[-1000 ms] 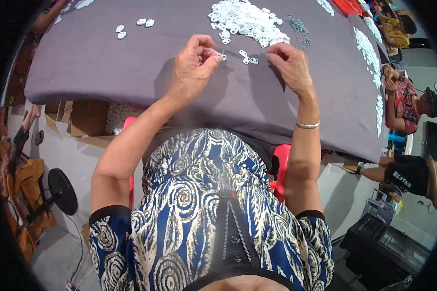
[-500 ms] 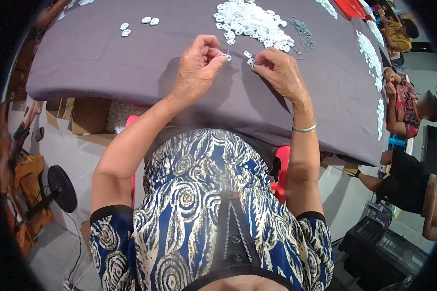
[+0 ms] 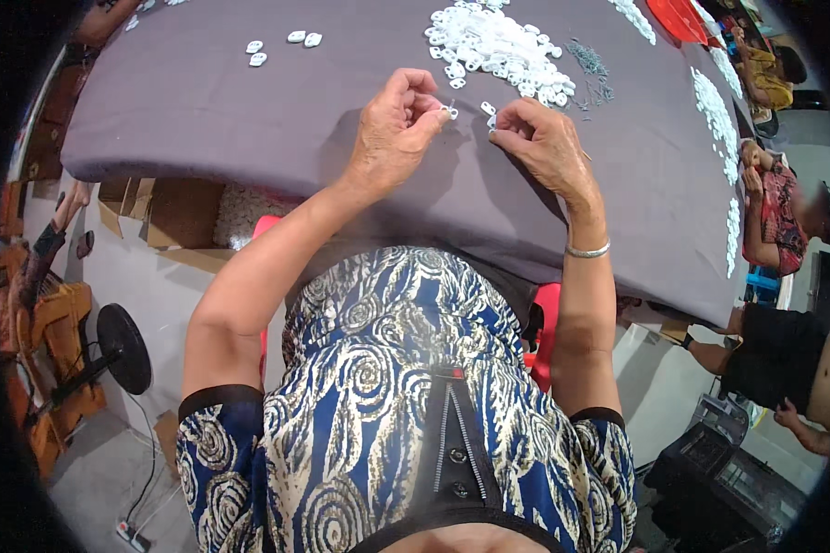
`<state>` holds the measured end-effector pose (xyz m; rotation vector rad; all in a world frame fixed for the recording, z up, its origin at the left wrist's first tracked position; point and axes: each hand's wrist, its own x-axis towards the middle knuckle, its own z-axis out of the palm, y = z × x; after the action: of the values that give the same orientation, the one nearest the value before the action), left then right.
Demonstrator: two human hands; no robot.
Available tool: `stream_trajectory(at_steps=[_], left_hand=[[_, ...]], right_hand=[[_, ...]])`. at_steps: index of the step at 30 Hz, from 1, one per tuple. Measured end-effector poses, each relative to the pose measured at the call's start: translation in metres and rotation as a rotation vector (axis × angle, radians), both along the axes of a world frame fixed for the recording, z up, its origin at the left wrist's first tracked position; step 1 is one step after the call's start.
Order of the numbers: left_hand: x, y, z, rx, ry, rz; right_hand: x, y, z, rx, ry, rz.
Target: Sorting small white plastic components on a table in a manufacturing setting.
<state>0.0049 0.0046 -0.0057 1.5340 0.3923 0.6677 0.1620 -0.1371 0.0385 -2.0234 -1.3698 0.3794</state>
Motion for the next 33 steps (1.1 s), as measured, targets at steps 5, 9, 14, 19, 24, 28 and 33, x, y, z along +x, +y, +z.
stream_trajectory(at_steps=[5,9,14,19,24,28,33], left_hand=[[0.0,0.0,-0.002,-0.03,-0.033,-0.008],[-0.001,-0.001,-0.001,-0.015,-0.011,0.015],[-0.002,-0.001,0.001,-0.071,0.006,0.03],[0.0,0.0,-0.002,-0.029,-0.015,0.06],[0.0,-0.003,-0.001,-0.074,-0.038,0.065],[0.001,-0.003,0.0,-0.071,-0.031,0.047],[0.001,-0.002,-0.002,-0.038,-0.014,0.054]], right_hand=[[-0.001,0.0,-0.003,0.017,0.022,-0.011],[0.002,0.0,-0.003,-0.007,0.049,0.027],[0.01,0.006,-0.004,0.079,0.058,-0.084],[0.013,0.034,0.009,0.17,-0.074,-0.11],[0.028,0.066,-0.005,0.194,-0.282,0.01],[0.028,0.07,-0.015,0.152,-0.429,0.038],[0.021,0.056,-0.014,0.102,-0.258,0.058]])
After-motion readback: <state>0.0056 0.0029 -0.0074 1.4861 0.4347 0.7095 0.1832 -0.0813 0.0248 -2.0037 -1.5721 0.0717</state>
